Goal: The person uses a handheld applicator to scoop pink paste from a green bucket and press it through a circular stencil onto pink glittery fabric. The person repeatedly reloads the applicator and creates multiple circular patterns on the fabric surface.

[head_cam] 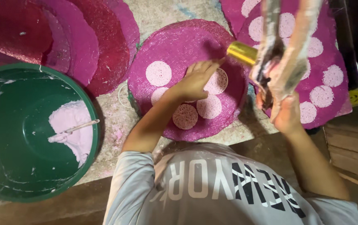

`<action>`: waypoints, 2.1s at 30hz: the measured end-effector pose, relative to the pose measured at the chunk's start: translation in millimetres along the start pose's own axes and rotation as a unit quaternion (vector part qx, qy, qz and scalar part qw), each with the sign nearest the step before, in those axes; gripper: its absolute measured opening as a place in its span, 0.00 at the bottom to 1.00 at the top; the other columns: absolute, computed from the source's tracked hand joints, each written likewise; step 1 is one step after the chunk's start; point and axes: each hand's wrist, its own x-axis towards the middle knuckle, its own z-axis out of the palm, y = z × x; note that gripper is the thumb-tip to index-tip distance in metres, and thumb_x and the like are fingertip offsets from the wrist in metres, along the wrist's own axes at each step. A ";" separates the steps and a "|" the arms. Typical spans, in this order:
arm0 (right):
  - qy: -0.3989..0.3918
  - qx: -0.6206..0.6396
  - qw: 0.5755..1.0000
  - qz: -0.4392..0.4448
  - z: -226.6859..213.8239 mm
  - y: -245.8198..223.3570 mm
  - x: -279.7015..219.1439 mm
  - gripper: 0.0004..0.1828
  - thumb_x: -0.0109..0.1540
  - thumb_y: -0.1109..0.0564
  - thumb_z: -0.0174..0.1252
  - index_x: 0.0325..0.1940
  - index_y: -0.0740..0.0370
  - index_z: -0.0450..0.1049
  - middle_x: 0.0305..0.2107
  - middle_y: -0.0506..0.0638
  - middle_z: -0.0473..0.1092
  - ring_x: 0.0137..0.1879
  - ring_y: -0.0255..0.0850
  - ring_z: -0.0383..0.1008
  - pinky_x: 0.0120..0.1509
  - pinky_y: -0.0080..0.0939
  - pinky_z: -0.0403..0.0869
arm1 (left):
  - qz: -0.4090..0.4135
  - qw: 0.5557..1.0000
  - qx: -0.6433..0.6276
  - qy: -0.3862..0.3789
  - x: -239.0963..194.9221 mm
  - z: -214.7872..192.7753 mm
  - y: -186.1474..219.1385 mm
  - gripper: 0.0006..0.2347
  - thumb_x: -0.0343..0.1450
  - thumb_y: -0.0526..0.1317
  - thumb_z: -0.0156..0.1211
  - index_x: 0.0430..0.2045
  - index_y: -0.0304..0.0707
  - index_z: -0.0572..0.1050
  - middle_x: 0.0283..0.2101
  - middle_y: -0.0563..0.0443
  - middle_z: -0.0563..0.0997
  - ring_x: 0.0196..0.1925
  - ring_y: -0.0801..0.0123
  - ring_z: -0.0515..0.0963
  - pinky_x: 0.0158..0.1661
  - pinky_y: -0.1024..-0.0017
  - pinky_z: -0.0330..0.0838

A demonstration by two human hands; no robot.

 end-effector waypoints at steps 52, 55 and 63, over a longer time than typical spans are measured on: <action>-0.259 -0.193 0.845 0.425 1.1 -6.2 120.0 0.41 0.65 0.25 0.27 0.36 0.62 0.71 0.22 0.51 0.72 0.28 0.41 0.72 0.35 0.45 0.76 | 0.358 0.363 -0.853 0.116 34.2 -55.9 -29.4 0.30 0.76 0.70 0.38 0.40 0.39 0.72 0.36 0.52 0.77 0.43 0.64 0.78 0.61 0.62 0.70; -0.237 -0.371 0.810 0.387 19.7 -18.0 150.5 0.46 0.67 0.25 0.23 0.31 0.65 0.73 0.20 0.53 0.70 0.27 0.44 0.72 0.37 0.48 0.75 | 0.215 0.314 -0.881 0.282 32.6 -60.5 -44.7 0.24 0.76 0.65 0.41 0.27 0.43 0.66 0.25 0.56 0.68 0.31 0.68 0.70 0.50 0.65 0.70; -0.254 -0.439 0.826 0.248 59.2 -3.3 162.4 0.49 0.68 0.24 0.26 0.24 0.67 0.73 0.17 0.55 0.70 0.28 0.47 0.75 0.40 0.51 0.74 | 0.279 0.346 -0.840 0.311 16.4 -46.8 -96.1 0.20 0.77 0.61 0.43 0.25 0.46 0.66 0.24 0.61 0.66 0.29 0.74 0.68 0.45 0.64 0.74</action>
